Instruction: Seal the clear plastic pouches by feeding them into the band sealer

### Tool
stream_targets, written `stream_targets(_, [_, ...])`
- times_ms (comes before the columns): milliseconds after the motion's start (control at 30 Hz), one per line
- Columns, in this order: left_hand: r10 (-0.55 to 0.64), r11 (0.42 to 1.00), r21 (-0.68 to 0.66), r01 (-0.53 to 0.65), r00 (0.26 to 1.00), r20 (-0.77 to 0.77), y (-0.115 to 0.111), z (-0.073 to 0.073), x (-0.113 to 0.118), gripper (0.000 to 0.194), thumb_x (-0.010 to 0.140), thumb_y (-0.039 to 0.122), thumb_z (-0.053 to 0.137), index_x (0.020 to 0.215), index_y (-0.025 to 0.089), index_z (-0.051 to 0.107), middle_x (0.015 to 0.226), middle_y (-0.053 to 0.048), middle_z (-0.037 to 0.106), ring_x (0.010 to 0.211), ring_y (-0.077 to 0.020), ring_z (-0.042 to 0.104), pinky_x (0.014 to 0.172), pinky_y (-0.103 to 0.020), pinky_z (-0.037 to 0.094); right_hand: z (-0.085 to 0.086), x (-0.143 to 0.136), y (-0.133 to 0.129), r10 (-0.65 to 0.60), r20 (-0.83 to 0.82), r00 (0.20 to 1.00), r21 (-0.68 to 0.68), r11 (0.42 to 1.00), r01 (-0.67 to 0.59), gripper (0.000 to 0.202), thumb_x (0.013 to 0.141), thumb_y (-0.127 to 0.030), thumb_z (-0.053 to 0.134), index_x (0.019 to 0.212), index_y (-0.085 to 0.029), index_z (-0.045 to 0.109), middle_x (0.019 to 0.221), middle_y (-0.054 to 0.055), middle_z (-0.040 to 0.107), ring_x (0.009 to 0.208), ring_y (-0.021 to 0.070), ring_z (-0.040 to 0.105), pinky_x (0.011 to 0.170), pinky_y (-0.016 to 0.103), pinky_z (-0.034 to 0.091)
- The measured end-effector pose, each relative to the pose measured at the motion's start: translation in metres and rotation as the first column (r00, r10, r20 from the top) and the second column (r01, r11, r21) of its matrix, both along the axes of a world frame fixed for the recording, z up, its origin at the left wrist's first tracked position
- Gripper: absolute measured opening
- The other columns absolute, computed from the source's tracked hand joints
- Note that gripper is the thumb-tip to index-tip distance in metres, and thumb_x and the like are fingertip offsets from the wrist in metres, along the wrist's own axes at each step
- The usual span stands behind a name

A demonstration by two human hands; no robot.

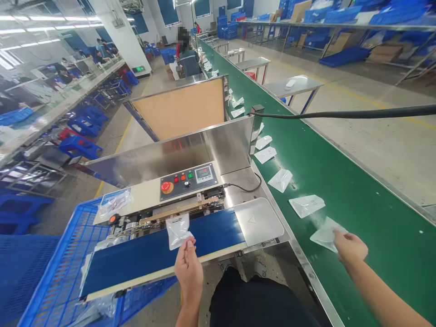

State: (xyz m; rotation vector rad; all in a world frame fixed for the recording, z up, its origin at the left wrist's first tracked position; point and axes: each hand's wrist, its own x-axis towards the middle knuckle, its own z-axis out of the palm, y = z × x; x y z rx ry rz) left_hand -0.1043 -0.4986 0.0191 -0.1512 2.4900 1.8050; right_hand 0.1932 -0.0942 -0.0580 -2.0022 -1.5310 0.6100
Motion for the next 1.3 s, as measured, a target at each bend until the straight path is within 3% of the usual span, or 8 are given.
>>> stream_targets(100, [-0.266,0.964,-0.008,0.266,0.961,-0.074,0.040,0.001,0.015,0.045,0.100,0.057,0.065,0.114,0.019,0.081,0.116,-0.016,0.081,0.109,-0.0317,0.078,0.097,-0.046,0.064,0.026,-0.021,-0.013,0.018,-0.127,0.992,-0.060,0.998,-0.026,0.055,0.072,-0.078,0.067,0.076,-0.023,0.066,0.070,0.014,0.068,0.065,0.0297,0.063,0.067,0.045,0.049])
stream_targets(200, [-0.529,0.846,-0.039,0.531,0.832,-0.168,0.091,0.009,0.029,0.042,0.103,0.056,0.061,0.114,0.020,0.082,0.119,-0.016,0.081,0.110,-0.0304,0.077,0.099,-0.044,0.063,0.063,-0.058,-0.042,0.277,-0.218,0.936,0.155,0.956,-0.247,0.067,0.076,-0.082,0.067,0.091,-0.017,0.075,0.080,0.013,0.075,0.076,0.0283,0.069,0.076,0.040,0.053])
stream_targets(400, [-0.725,0.673,0.012,0.739,0.664,-0.183,0.158,0.027,0.048,0.048,0.107,0.057,0.053,0.110,0.019,0.082,0.105,-0.011,0.082,0.093,-0.0257,0.075,0.086,-0.034,0.059,0.116,-0.130,-0.114,0.676,-0.528,0.515,0.147,0.669,-0.728,0.056,0.082,-0.073,0.077,0.094,-0.019,0.082,0.084,0.008,0.079,0.079,0.0243,0.072,0.078,0.035,0.059])
stream_targets(500, [-0.658,0.737,0.119,0.666,0.746,-0.100,0.156,0.028,0.047,0.057,0.106,0.063,0.050,0.091,0.017,0.080,0.078,-0.006,0.076,0.071,-0.0206,0.065,0.068,-0.027,0.050,0.112,-0.146,-0.132,0.588,-0.694,0.414,0.108,0.654,-0.749,0.062,0.082,-0.076,0.076,0.105,-0.019,0.084,0.095,0.011,0.081,0.089,0.0269,0.074,0.081,0.037,0.062])
stream_targets(667, [-0.602,0.779,0.228,0.585,0.798,0.010,0.140,0.017,0.035,0.057,0.094,0.070,0.064,0.079,0.017,0.078,0.070,-0.005,0.069,0.066,-0.0196,0.057,0.062,-0.026,0.043,0.094,-0.156,-0.139,0.581,-0.670,0.462,-0.033,0.598,-0.800,0.059,0.080,-0.076,0.076,0.088,-0.019,0.083,0.082,0.009,0.078,0.078,0.0263,0.069,0.071,0.034,0.057])
stream_targets(833, [-0.426,0.876,0.376,0.303,0.850,0.308,0.151,-0.004,0.012,0.055,0.076,0.068,0.082,0.062,0.016,0.069,0.057,-0.002,0.059,0.056,-0.0157,0.051,0.056,-0.027,0.040,0.077,-0.182,-0.133,0.439,-0.641,0.630,-0.149,0.734,-0.663,0.048,0.079,-0.065,0.073,0.068,-0.018,0.071,0.065,0.002,0.064,0.063,0.0180,0.055,0.059,0.028,0.045])
stream_targets(933, [-0.355,0.886,0.431,0.171,0.848,0.393,0.158,-0.015,-0.007,0.053,0.067,0.064,0.089,0.067,0.014,0.071,0.060,-0.003,0.061,0.056,-0.0160,0.056,0.056,-0.028,0.044,0.070,-0.207,-0.126,0.351,-0.680,0.644,-0.223,0.737,-0.638,0.042,0.076,-0.060,0.073,0.064,-0.020,0.064,0.059,-0.001,0.056,0.057,0.0151,0.048,0.053,0.027,0.039])
stream_targets(1300, [-0.200,0.916,0.400,0.038,0.907,0.370,0.098,-0.020,-0.048,0.063,0.062,0.065,0.091,0.088,0.009,0.083,0.082,-0.013,0.079,0.074,-0.0249,0.072,0.068,-0.034,0.055,0.068,-0.275,-0.159,0.282,-0.816,0.504,-0.318,0.509,-0.800,0.036,0.074,-0.050,0.085,0.064,-0.020,0.067,0.067,0.005,0.069,0.064,0.0177,0.064,0.061,0.028,0.055])
